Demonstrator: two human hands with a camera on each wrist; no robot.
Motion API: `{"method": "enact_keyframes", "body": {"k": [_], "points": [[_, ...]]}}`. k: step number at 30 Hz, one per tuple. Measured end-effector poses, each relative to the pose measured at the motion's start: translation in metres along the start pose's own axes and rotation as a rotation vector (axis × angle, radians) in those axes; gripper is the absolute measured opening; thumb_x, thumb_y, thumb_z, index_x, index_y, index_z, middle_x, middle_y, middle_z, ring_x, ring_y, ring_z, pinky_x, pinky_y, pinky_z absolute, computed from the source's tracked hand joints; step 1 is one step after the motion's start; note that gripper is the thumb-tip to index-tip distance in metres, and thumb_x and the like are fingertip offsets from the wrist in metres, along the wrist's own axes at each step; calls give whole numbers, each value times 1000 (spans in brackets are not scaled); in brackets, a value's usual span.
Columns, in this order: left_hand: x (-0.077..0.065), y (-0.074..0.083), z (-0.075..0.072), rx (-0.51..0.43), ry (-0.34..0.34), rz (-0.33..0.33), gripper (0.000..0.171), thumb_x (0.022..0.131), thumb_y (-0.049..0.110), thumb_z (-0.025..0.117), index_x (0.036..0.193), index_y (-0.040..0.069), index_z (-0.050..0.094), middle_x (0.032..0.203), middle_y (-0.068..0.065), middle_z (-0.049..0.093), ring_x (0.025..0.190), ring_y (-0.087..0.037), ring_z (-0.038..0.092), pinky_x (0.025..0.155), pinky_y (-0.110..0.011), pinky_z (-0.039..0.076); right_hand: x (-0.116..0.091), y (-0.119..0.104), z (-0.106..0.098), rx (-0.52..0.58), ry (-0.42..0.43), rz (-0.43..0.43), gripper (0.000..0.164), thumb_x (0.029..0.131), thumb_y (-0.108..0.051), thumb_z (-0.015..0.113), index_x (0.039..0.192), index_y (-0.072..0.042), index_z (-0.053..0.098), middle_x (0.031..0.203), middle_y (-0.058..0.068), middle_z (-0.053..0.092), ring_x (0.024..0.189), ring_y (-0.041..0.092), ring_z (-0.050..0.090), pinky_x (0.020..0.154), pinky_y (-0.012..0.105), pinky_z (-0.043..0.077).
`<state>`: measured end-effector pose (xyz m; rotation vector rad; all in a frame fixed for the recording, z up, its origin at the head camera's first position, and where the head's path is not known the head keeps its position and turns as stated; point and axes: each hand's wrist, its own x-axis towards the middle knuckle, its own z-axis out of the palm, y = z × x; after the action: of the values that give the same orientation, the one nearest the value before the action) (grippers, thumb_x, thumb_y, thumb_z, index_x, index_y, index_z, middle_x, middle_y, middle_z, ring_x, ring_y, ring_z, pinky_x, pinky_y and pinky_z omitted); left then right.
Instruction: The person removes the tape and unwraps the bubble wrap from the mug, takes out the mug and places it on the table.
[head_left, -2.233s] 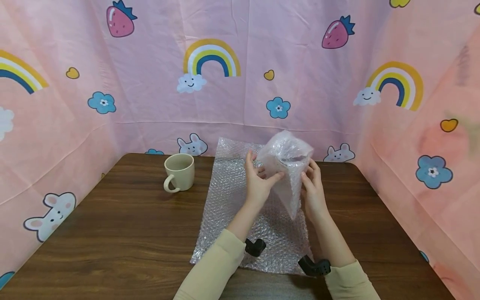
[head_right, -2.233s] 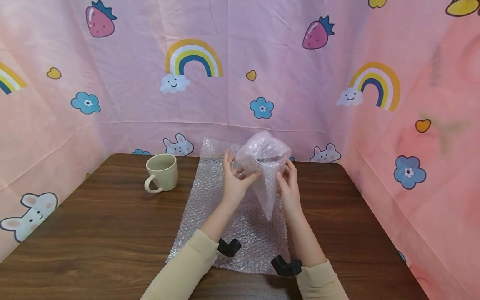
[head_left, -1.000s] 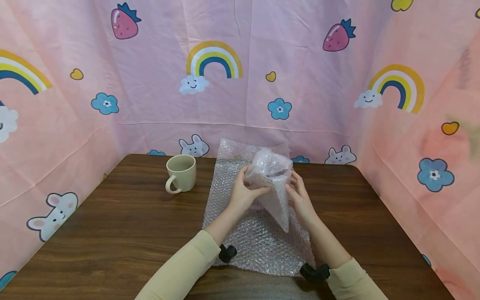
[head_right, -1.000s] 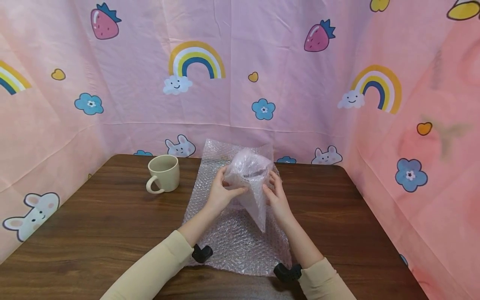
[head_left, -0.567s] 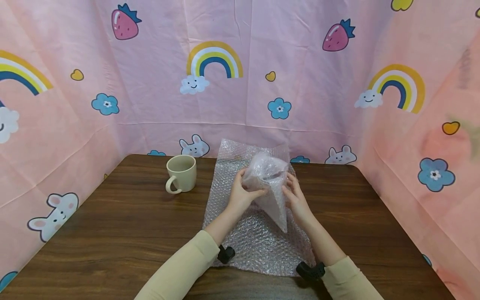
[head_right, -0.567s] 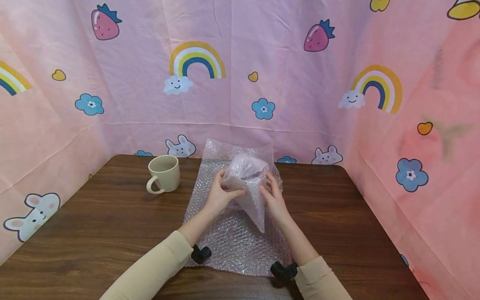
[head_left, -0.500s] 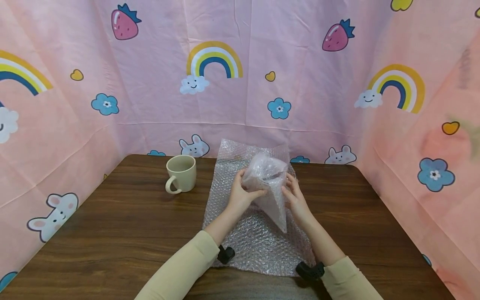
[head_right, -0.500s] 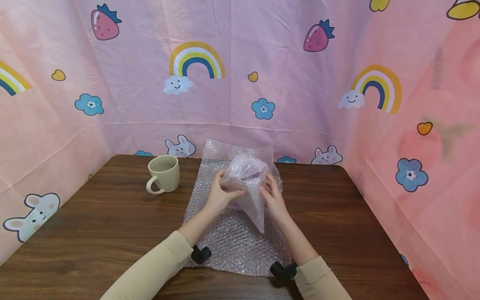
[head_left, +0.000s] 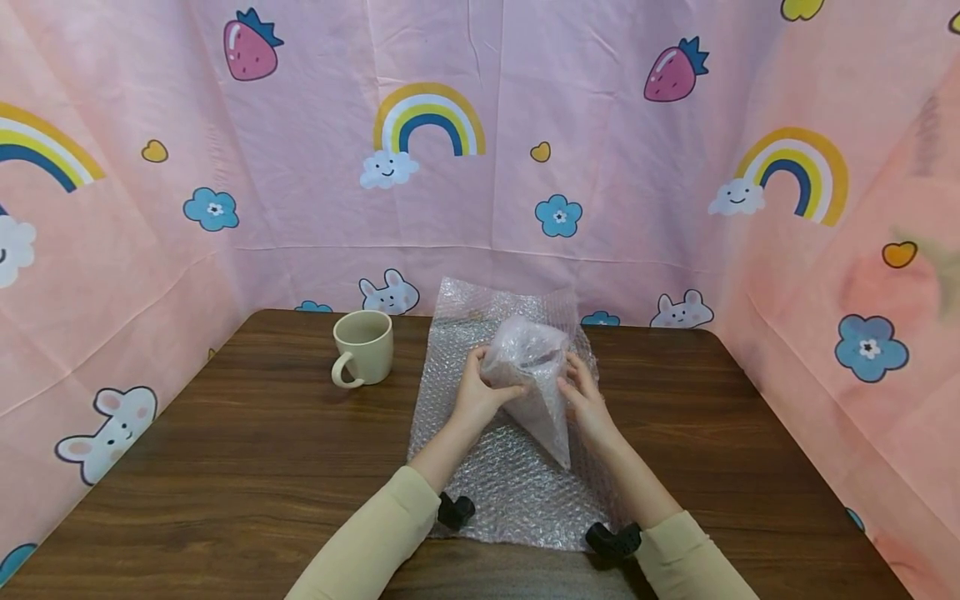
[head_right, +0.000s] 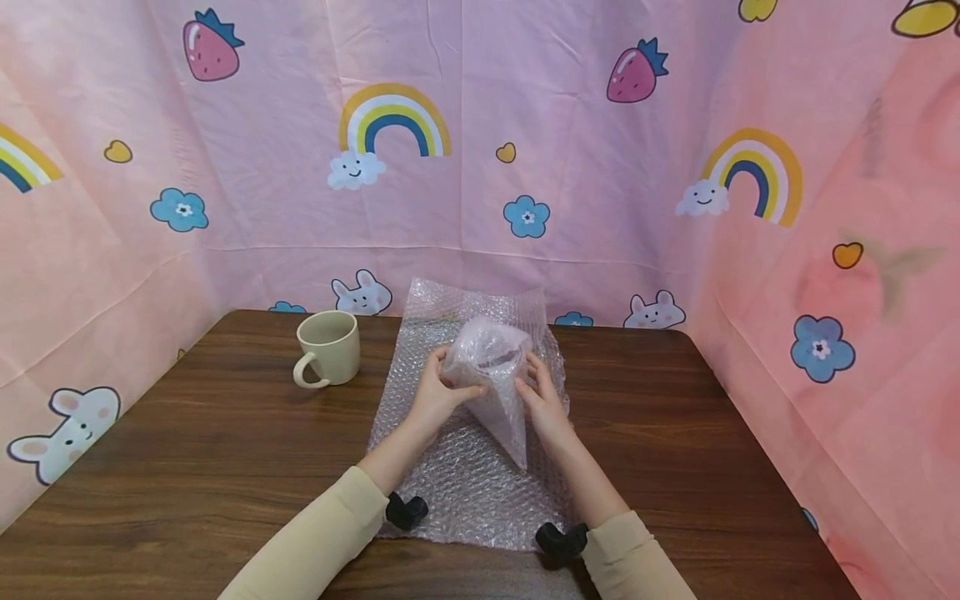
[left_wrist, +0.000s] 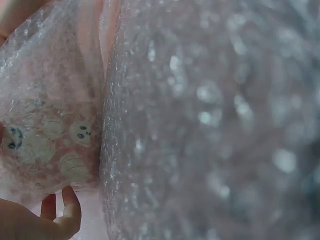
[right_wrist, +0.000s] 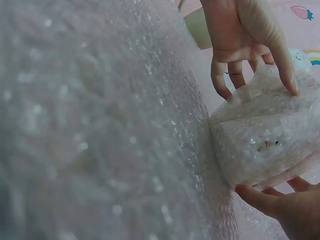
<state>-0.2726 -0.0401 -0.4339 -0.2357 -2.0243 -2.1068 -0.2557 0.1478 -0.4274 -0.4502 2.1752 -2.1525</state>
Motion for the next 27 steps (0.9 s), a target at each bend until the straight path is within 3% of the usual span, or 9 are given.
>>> {"method": "enact_keyframes", "body": {"k": [6,10,21,27], "points": [[4,-2,-3,32,-29,-25,87,67,1,86,138,14,38,135,-9,46,119,-31,47,95,-43,43,3,2,-1,1,-11,7,56,105,-23,39,153,-14,12,150,22,15,132,41,27,101,64,28],[8,-1,-6,127,-66,-15,98,68,8,87,147,19,31,146,-11,35,126,-36,40,94,-49,44,5,4,-3,-10,-11,23,56,104,-25,41,152,-15,14,149,21,16,133,41,26,102,64,26],[11,2,-6,282,-136,-11,107,69,20,88,152,22,21,153,-13,24,138,-38,24,106,-57,25,5,4,-7,-113,-32,5,54,105,-25,40,152,-14,15,150,23,19,132,43,30,101,62,31],[12,-3,-6,305,-142,-26,105,70,26,88,151,23,21,154,-12,23,138,-37,23,106,-57,24,5,4,-10,-205,-26,0,55,105,-25,41,152,-12,16,149,24,22,133,43,29,101,62,30]]}}
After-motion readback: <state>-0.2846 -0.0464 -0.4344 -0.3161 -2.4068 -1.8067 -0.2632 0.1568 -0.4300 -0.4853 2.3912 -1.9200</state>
